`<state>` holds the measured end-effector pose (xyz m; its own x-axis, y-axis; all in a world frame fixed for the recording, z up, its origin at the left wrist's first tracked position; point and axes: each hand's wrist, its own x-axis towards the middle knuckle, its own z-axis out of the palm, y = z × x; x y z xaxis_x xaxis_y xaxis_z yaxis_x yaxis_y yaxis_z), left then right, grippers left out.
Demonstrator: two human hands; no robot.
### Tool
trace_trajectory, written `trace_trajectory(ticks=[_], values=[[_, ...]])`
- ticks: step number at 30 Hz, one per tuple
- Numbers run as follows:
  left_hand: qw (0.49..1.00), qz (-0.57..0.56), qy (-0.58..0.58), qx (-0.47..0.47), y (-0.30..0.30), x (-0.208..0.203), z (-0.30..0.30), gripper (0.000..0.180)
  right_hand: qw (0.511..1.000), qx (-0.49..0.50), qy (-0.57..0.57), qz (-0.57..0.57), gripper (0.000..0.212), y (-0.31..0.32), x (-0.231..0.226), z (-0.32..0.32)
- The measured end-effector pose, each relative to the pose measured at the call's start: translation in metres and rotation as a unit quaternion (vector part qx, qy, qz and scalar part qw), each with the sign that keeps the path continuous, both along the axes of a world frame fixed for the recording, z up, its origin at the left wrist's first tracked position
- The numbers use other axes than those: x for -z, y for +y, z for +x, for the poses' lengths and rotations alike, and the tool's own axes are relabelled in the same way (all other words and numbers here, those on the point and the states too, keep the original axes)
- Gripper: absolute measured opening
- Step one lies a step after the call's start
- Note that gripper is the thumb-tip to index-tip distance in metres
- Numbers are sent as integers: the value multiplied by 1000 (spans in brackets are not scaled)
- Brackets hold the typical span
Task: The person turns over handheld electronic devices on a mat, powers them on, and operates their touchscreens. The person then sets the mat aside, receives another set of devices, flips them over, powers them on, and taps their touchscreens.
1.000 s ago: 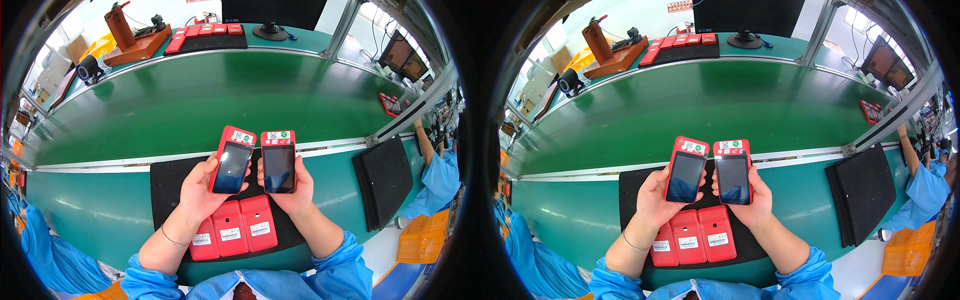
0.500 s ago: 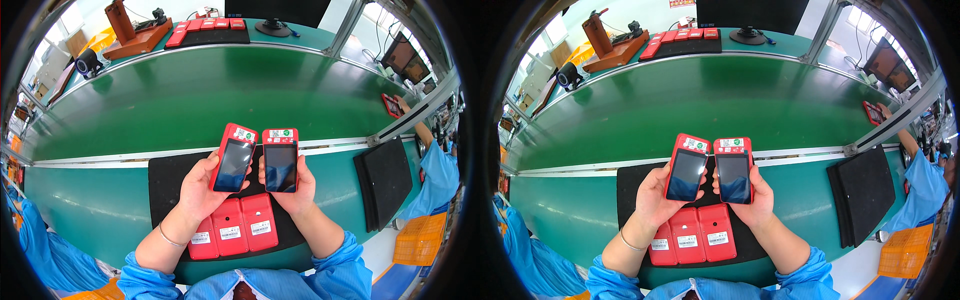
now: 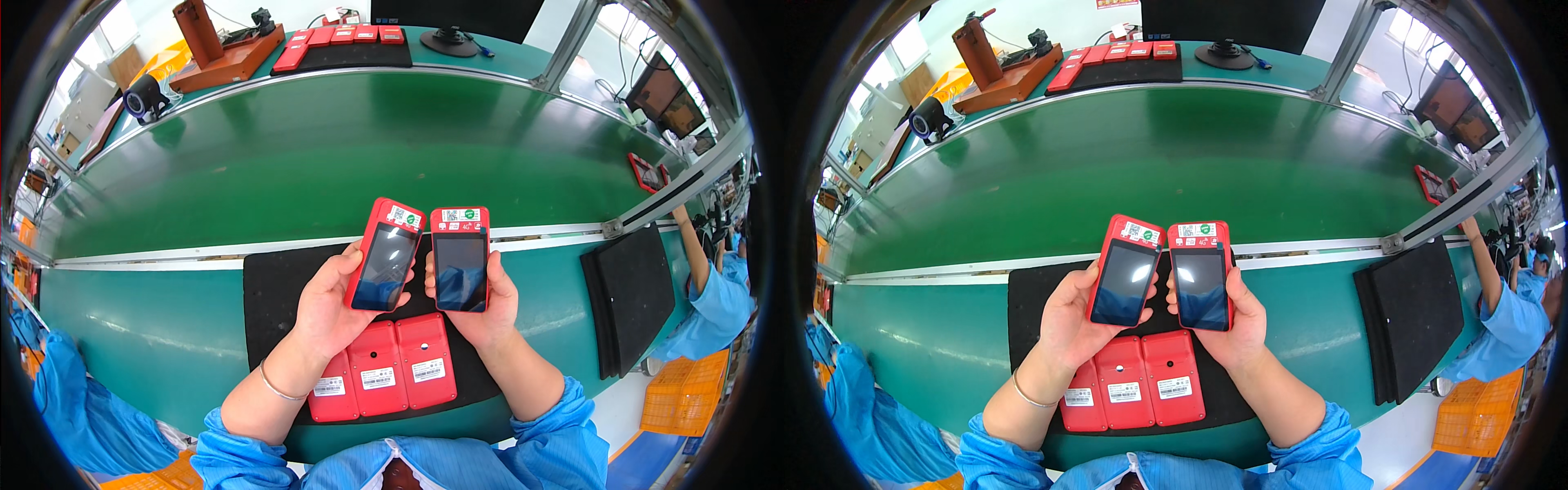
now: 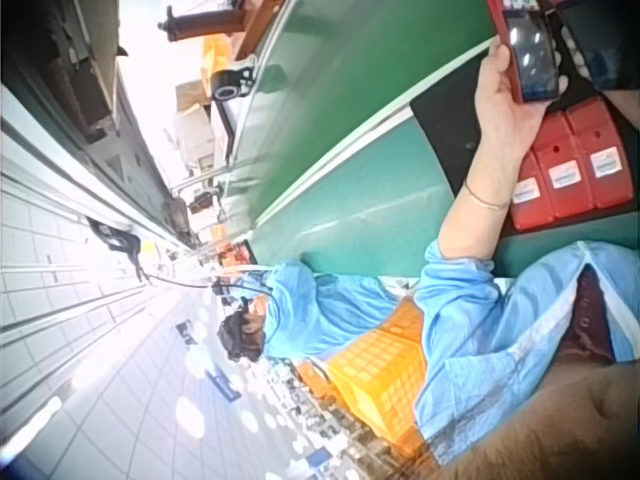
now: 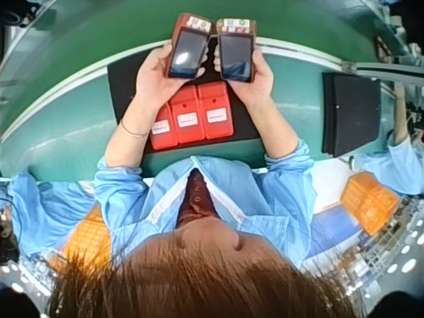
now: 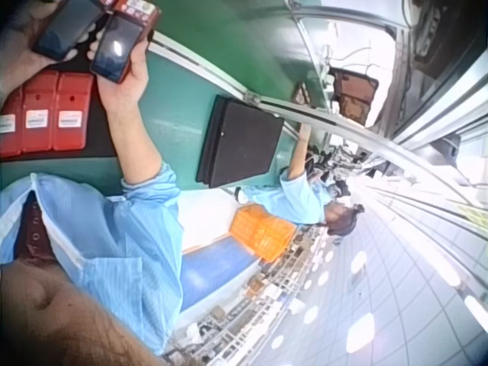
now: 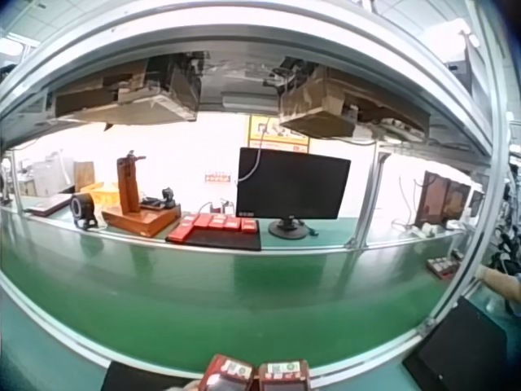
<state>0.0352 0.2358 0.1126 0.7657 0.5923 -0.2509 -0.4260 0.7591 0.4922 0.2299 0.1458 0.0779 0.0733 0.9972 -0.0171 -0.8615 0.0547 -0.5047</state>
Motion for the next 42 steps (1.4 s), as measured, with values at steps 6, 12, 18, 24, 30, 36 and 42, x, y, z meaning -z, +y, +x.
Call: trace_trajectory(ticks=[6, 12, 18, 24, 30, 36, 42], values=[[1000, -5, 2, -1, -1, 1, -1, 43, 999, 11, -34, -34, 68, -1, -2, -3], [1000, -11, 14, -6, 0, 2, 0, 43, 998, 18, -35, -52, 67, -1, -1, -2], [990, 47, 124, -53, 3, -3, 2, 41, 969, -44, -167, -178, 61, 1, -33, 17], [722, 541, 430, -35, -3, 4, -9, 38, 574, 149, -793, -139, 34, -25, -45, 21], [544, 715, 433, 81, -67, -35, -50, 68, 532, -8, -846, 23, 56, -83, -70, -40], [429, 779, 442, 119, -99, -14, -58, 85, 524, 1, -851, 46, 52, -99, -50, -60], [414, 779, 446, 154, -111, -22, -78, 71, 480, 21, -876, 39, 53, -109, -52, -71]])
